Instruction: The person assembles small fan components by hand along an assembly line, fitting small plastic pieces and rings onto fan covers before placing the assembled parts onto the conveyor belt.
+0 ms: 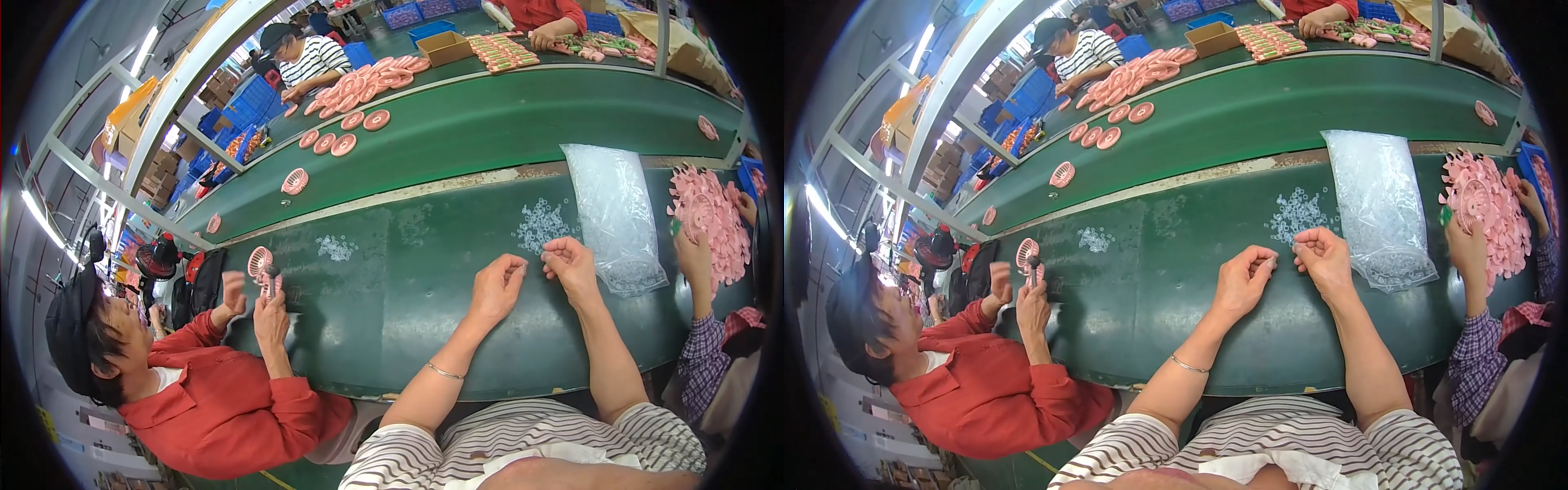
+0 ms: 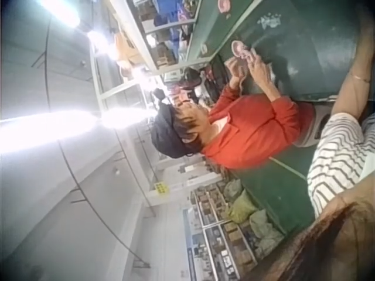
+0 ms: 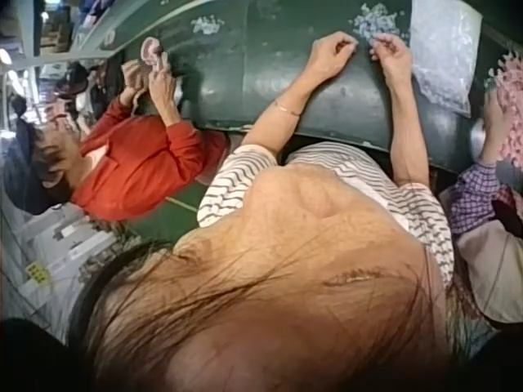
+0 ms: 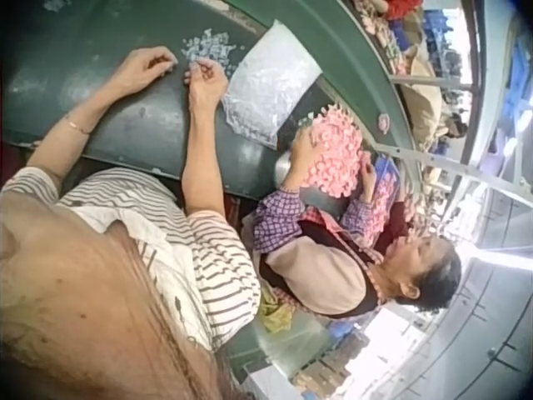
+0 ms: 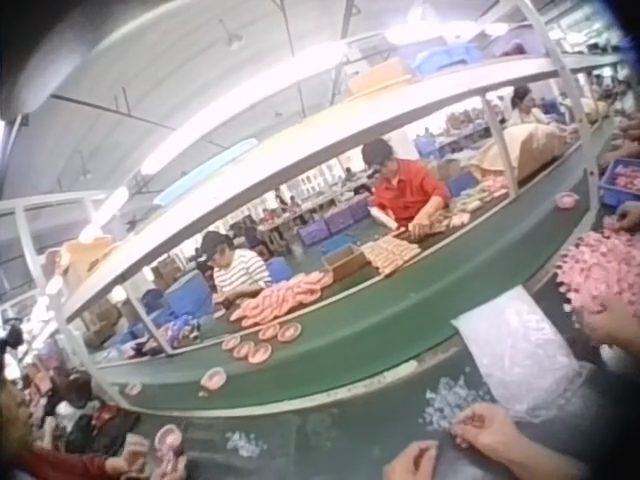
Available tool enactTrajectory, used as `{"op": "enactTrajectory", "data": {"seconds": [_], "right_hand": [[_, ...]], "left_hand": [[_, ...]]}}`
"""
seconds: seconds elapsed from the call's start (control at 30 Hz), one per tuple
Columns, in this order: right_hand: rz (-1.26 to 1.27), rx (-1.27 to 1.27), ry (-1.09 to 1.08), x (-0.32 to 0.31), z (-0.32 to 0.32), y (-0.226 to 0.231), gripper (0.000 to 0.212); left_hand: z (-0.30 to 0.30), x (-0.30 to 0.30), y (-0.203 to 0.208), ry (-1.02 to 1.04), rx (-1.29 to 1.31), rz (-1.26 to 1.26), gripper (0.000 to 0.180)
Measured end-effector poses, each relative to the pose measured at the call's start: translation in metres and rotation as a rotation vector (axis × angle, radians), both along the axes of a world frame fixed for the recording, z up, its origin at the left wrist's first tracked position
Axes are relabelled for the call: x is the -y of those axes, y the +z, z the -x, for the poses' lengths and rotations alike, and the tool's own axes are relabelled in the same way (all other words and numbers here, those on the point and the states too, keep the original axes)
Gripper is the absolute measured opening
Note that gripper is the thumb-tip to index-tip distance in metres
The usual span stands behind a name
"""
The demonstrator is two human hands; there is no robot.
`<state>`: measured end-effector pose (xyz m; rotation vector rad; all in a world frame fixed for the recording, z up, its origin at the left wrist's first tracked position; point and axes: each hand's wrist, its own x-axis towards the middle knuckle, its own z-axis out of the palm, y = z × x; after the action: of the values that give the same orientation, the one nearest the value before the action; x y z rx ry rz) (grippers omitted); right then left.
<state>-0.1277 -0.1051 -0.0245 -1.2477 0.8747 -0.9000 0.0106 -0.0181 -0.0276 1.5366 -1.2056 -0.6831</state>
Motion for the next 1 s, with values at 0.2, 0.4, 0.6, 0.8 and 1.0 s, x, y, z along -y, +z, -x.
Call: {"op": "enactTrajectory", "data": {"seconds": [0.2,0.4,0.6,0.8,1.0], "right_hand": [[-0.084,0.056,0.014,0.001,0.001,-0.002,0.015],[-0.077,0.046,0.008,-0.002,-0.001,0.001,0.011],[-0.048,-0.055,0.068,0.000,0.004,0.000,0.009],[-0.161,0.101,0.137,-0.002,0.005,0.001,0.014],[-0.204,0.114,0.132,0.001,0.003,0.010,0.012]], "left_hand": [[0.001,0.000,0.002,0.008,0.039,0.018,0.013],[0.001,0.000,0.002,0.007,0.040,0.008,0.013],[0.002,-0.001,0.001,-0.004,0.050,0.011,0.014],[0.004,-0.002,0.002,0.003,0.085,0.015,0.013],[0.004,0.001,0.010,0.005,0.116,-0.104,0.016]]}}
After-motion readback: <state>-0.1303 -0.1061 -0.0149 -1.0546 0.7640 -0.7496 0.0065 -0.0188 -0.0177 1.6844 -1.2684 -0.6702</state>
